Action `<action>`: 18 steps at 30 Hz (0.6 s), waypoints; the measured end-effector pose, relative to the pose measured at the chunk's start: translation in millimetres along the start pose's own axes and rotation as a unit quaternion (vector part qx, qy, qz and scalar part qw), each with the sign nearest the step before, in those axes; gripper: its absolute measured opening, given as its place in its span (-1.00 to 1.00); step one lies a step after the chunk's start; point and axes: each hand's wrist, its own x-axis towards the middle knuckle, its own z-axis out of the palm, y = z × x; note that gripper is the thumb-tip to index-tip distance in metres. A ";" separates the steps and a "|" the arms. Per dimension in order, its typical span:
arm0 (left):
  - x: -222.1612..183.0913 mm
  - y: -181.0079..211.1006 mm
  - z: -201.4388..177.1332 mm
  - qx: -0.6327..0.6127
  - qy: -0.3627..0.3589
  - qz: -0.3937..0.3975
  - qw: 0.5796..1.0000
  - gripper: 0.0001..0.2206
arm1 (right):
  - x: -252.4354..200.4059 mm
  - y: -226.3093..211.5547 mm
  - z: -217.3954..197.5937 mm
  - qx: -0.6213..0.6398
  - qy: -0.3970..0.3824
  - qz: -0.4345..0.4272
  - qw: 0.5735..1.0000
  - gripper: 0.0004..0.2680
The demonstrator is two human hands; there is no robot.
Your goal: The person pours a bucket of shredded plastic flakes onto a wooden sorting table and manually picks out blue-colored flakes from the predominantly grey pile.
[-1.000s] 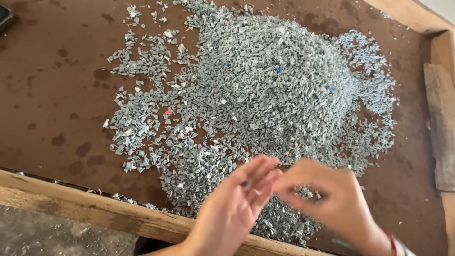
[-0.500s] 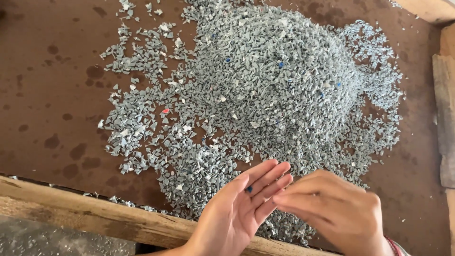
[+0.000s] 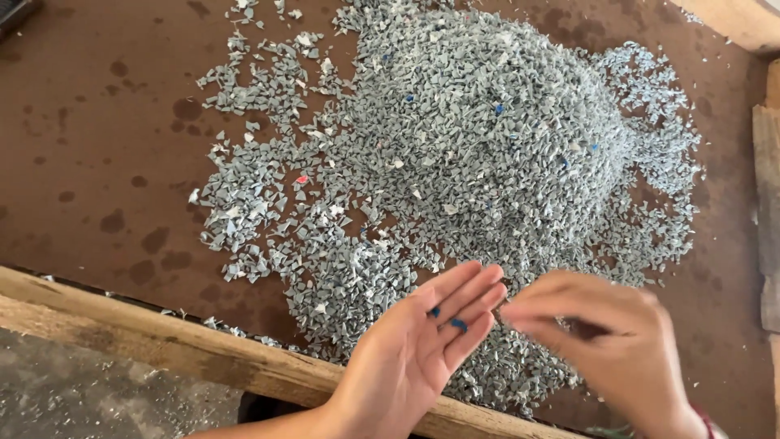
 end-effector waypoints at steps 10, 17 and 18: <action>-3.8 7.5 2.4 -0.079 -0.044 0.120 0.989 -0.60 | 32.2 47.3 -26.1 -0.354 0.005 -0.110 0.929 -0.90; -2.3 10.6 3.2 -0.088 -0.041 0.100 0.990 -0.59 | 65.0 78.2 -2.6 -0.386 0.008 -0.169 0.907 -0.80; -1.9 10.8 4.1 -0.089 -0.040 0.098 0.990 -0.59 | 67.3 79.6 0.2 -0.386 0.008 -0.167 0.907 -0.80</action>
